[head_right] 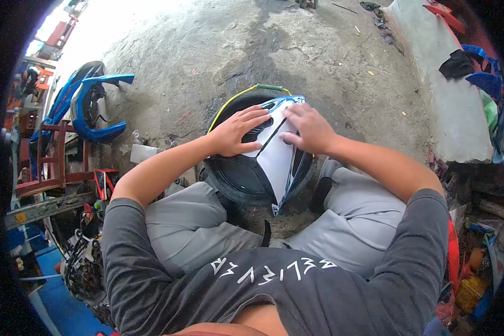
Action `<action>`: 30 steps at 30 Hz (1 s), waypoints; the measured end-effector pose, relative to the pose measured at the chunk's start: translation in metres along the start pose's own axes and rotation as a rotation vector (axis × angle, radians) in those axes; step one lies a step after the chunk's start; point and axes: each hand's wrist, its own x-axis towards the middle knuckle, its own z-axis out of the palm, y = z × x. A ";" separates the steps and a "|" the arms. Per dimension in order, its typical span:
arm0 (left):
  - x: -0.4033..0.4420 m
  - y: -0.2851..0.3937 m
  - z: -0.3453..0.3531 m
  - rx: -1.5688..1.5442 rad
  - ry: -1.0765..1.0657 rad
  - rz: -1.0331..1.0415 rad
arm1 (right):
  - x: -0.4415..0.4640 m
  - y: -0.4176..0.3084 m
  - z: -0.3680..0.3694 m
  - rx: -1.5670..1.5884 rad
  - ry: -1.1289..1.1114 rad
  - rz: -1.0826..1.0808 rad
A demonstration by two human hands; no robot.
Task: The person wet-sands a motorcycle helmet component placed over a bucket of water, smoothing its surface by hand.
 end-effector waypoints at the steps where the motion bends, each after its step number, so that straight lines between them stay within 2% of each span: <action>1: 0.000 0.000 0.000 0.001 -0.005 0.000 | 0.000 0.006 -0.001 0.034 0.018 0.038; 4: 0.001 0.000 -0.001 0.000 -0.017 0.003 | -0.010 0.001 -0.002 -0.003 -0.003 0.044; 9: 0.000 0.000 -0.002 -0.004 -0.022 -0.001 | -0.012 -0.019 -0.002 -0.015 -0.068 -0.233; 12: 0.001 0.000 -0.002 -0.007 -0.025 0.000 | -0.007 0.006 0.000 0.020 -0.050 -0.179; 14: 0.000 0.001 -0.002 -0.006 -0.020 -0.003 | -0.003 0.017 -0.003 0.036 -0.029 -0.040; 16: 0.001 -0.001 0.000 -0.005 -0.007 0.007 | 0.000 0.006 -0.002 0.001 0.040 -0.075; 19: 0.000 -0.001 -0.001 -0.002 0.008 0.015 | -0.003 -0.018 0.001 0.086 -0.103 -0.217; 22: -0.001 -0.001 0.000 -0.003 -0.019 0.005 | -0.001 -0.014 0.002 0.036 -0.097 -0.256; 26: 0.000 -0.002 0.000 0.006 -0.021 0.011 | -0.002 0.027 0.007 -0.106 0.050 -0.046; 29: 0.000 -0.004 0.001 0.009 -0.019 0.017 | -0.008 0.009 0.005 -0.009 -0.019 -0.034; 30: 0.000 -0.004 0.002 0.010 -0.019 0.015 | -0.008 -0.004 0.001 -0.004 -0.074 -0.132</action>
